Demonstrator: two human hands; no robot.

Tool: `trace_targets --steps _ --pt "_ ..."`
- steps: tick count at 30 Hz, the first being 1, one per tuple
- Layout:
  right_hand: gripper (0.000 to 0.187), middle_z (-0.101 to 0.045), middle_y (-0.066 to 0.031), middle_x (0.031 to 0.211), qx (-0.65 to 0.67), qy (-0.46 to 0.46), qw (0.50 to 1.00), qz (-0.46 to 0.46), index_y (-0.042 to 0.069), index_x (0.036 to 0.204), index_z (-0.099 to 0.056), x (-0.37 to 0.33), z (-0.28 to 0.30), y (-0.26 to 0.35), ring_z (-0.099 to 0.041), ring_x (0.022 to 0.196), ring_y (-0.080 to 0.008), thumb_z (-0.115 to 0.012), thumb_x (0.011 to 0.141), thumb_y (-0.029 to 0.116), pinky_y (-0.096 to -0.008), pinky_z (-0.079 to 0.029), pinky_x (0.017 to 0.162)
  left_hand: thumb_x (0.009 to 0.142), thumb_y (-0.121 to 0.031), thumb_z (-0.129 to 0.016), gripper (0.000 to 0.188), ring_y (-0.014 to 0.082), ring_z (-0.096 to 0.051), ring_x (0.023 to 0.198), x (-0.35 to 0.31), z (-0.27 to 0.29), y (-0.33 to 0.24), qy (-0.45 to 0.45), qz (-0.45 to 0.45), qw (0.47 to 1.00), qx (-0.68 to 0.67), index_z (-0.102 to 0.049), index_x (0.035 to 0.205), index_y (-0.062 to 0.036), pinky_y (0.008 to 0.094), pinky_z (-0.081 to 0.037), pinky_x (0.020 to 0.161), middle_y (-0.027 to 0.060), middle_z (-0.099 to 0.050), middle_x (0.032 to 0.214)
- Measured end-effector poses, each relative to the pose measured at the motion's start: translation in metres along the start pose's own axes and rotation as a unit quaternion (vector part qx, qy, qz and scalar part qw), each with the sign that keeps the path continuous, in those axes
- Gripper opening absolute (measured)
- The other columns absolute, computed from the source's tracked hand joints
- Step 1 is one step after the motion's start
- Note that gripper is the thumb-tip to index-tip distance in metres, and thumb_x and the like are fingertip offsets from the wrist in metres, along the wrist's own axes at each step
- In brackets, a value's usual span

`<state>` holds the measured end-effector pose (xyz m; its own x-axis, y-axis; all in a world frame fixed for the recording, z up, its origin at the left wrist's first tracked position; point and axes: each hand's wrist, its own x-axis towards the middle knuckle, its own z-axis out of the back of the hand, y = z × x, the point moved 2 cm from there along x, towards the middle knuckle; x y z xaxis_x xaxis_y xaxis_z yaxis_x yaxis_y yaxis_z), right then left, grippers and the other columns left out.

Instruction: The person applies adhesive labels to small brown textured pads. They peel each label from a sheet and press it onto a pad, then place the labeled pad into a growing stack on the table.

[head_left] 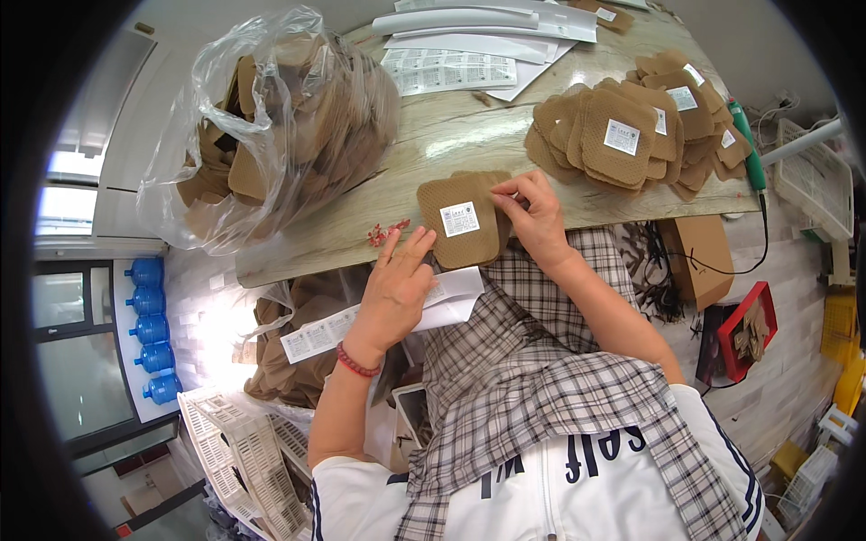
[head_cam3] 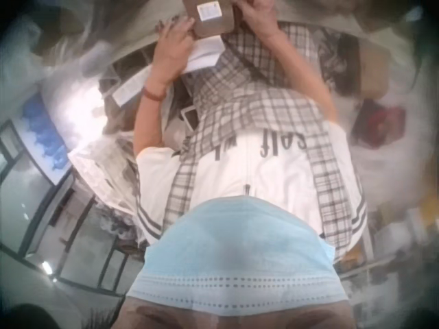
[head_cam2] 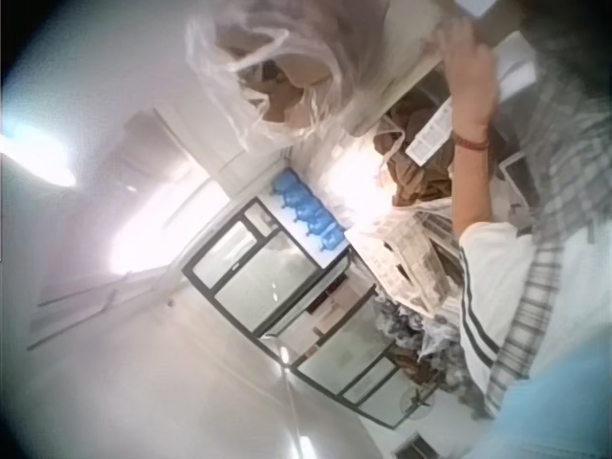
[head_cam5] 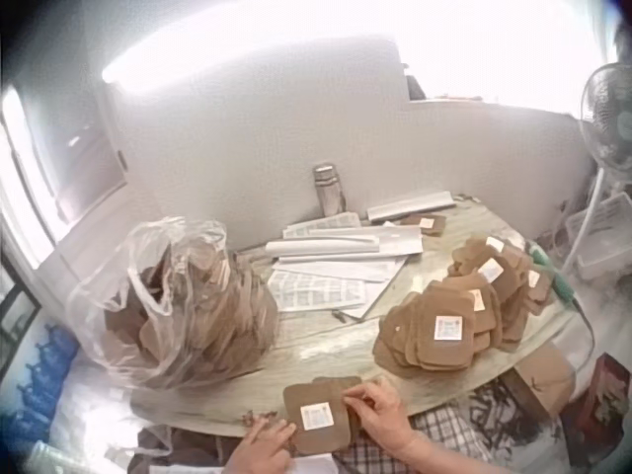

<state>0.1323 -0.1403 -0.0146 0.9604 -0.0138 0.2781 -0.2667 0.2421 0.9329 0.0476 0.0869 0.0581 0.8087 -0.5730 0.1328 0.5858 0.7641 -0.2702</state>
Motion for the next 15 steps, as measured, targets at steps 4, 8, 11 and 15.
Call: trace_targets --steps 4,8,11,15 --pt "0.011 -0.059 -0.0073 0.092 -0.021 0.002 1.0 0.018 0.005 0.094 -0.072 0.001 -0.001 0.007 -0.06 0.077 -0.0195 -0.075 0.084 0.005 -0.0309 -0.051 0.069 0.084 -0.005 -0.069 0.016 0.0364 -0.049 0.136 -0.005 0.008 -0.002 -0.008 0.001 1.0 -0.014 -0.055 0.08 0.0007 0.0543 -0.034 0.118 0.0194 -0.056 0.139" --pt "0.012 -0.059 -0.0069 0.091 -0.041 0.001 0.997 0.058 0.006 0.094 -0.072 0.001 -0.005 0.008 -0.059 0.077 -0.02 -0.076 0.083 0.004 -0.0316 -0.051 0.068 0.085 -0.006 -0.067 0.011 0.035 -0.052 0.134 -0.01 0.006 -0.003 -0.006 -0.019 0.999 -0.026 -0.059 0.084 0.0003 0.0525 -0.037 0.117 0.0201 -0.059 0.134" --pt "0.013 -0.059 -0.0068 0.09 -0.053 0.01 0.997 0.055 0.006 0.094 -0.073 -0.001 -0.008 0.006 -0.059 0.077 -0.0205 -0.077 0.082 0.004 -0.0319 -0.05 0.067 0.085 -0.007 -0.068 0.011 0.0351 -0.052 0.133 -0.01 0.0 -0.007 -0.005 -0.016 0.998 -0.058 -0.059 0.084 -0.0001 0.0521 -0.036 0.117 0.0199 -0.059 0.133" --pt "0.012 -0.059 -0.0069 0.09 -0.061 0.012 0.996 0.063 0.006 0.094 -0.073 0.001 -0.009 0.006 -0.059 0.077 -0.0199 -0.076 0.083 0.003 -0.0316 -0.05 0.067 0.085 -0.008 -0.068 0.012 0.0348 -0.051 0.134 -0.006 -0.005 -0.008 -0.016 -0.028 0.997 -0.066 -0.059 0.083 -0.0008 0.0517 -0.036 0.117 0.0193 -0.058 0.133"
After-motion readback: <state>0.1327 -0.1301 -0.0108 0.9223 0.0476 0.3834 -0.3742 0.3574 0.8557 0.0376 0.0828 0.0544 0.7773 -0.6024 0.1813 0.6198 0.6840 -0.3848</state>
